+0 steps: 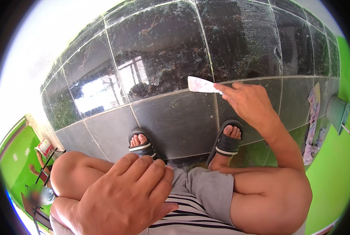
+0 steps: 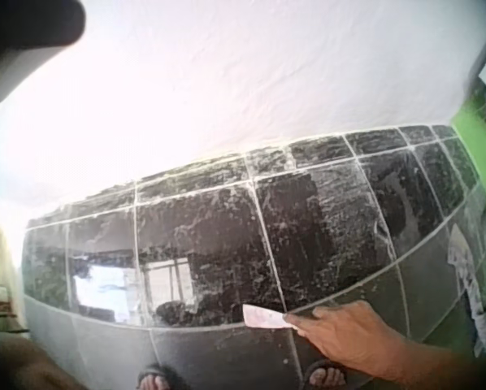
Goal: The person applies grout to the joints between dark wall tiles using a small white plastic spatula. They work methodically along the upper horizontal and vertical seams, smoothing the material into the gaps.
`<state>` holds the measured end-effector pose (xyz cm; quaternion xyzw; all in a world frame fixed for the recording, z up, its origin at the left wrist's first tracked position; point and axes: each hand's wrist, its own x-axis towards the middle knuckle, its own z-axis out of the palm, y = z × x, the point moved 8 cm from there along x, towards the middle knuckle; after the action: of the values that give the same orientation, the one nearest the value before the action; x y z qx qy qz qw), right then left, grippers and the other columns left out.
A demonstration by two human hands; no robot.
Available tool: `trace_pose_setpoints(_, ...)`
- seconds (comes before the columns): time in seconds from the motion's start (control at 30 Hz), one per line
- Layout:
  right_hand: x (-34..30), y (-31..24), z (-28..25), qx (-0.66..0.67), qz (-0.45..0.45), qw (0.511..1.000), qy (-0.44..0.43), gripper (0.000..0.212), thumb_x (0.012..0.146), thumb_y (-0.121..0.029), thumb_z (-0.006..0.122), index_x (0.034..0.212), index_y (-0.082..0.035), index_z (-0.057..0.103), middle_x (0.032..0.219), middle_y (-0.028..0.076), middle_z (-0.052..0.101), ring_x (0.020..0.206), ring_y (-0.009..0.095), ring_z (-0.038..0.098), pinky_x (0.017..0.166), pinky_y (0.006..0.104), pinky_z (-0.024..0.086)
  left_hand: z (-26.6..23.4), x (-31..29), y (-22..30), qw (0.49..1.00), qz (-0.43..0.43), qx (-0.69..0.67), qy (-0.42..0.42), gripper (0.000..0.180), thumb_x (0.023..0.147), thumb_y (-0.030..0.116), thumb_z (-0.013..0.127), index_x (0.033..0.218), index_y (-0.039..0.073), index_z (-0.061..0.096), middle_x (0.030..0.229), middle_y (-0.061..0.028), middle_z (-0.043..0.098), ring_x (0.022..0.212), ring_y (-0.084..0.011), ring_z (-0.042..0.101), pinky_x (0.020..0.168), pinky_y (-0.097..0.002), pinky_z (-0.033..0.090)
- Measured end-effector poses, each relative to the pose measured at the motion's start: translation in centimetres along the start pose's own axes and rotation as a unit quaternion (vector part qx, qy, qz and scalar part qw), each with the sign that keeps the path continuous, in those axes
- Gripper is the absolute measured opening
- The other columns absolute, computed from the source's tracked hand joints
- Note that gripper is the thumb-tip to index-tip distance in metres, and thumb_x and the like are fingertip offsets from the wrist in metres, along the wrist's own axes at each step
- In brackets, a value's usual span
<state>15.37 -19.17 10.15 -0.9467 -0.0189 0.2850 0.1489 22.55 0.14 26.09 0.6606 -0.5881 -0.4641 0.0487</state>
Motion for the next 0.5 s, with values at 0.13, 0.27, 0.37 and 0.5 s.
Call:
trace_pose_setpoints(0.13, -2.0, 2.3, 0.2, -0.02, 0.004, 0.993, 0.12, 0.042, 0.103, -0.031, 0.061, 0.142, -0.014, 0.064, 0.079, 0.008, 0.067, 0.061, 0.024, 0.066, 0.05, 0.0379, 0.051, -0.2, -0.4, -0.6, 0.999, -0.019, 0.037, 0.014, 0.057, 0.087, 0.043, 0.077, 0.115, -0.005, 0.069, 0.113, -0.0178, 0.069, 0.11, -0.0334, 0.068, 0.099, -0.0459, 0.053)
trace_pose_setpoints(0.27, -1.8, 1.7, 2.1, 0.006, 0.016, 0.985, 0.17, 0.038, 0.099, -0.027, 0.066, 0.136, -0.019, 0.068, 0.079, 0.007, 0.065, 0.066, 0.025, 0.067, 0.056, 0.0394, 0.052, 0.0, -0.1, -0.2, 0.999, -0.008, 0.035, -0.003, 0.056, 0.087, 0.043, 0.077, 0.114, -0.005, 0.069, 0.113, -0.0181, 0.069, 0.109, -0.0333, 0.068, 0.099, -0.0461, 0.054)
trace_pose_setpoints(0.37, -1.5, 0.5, 2.7, 0.046, 0.049, 0.985, 0.157, 0.036, 0.095, -0.023, 0.07, 0.13, -0.024, 0.072, 0.079, 0.005, 0.063, 0.071, 0.027, 0.068, 0.062, 0.0413, 0.053, -0.2, 0.2, 0.1, 1.0, 0.009, 0.024, 0.003, 0.056, 0.088, 0.043, 0.076, 0.114, -0.005, 0.069, 0.113, -0.018, 0.069, 0.108, -0.0338, 0.068, 0.099, -0.0459, 0.054)
trace_pose_setpoints(0.5, -2.9, 2.6, 3.1, 0.027, 0.09, 0.986, 0.139, 0.04, 0.094, -0.025, 0.071, 0.134, -0.027, 0.069, 0.077, 0.003, 0.059, 0.07, 0.025, 0.066, 0.059, 0.0389, 0.052, 0.0, -0.3, -0.8, 0.999, -0.023, 0.047, 0.006, 0.056, 0.089, 0.044, 0.075, 0.114, -0.005, 0.069, 0.113, -0.0181, 0.069, 0.107, -0.0338, 0.068, 0.098, -0.0457, 0.054)
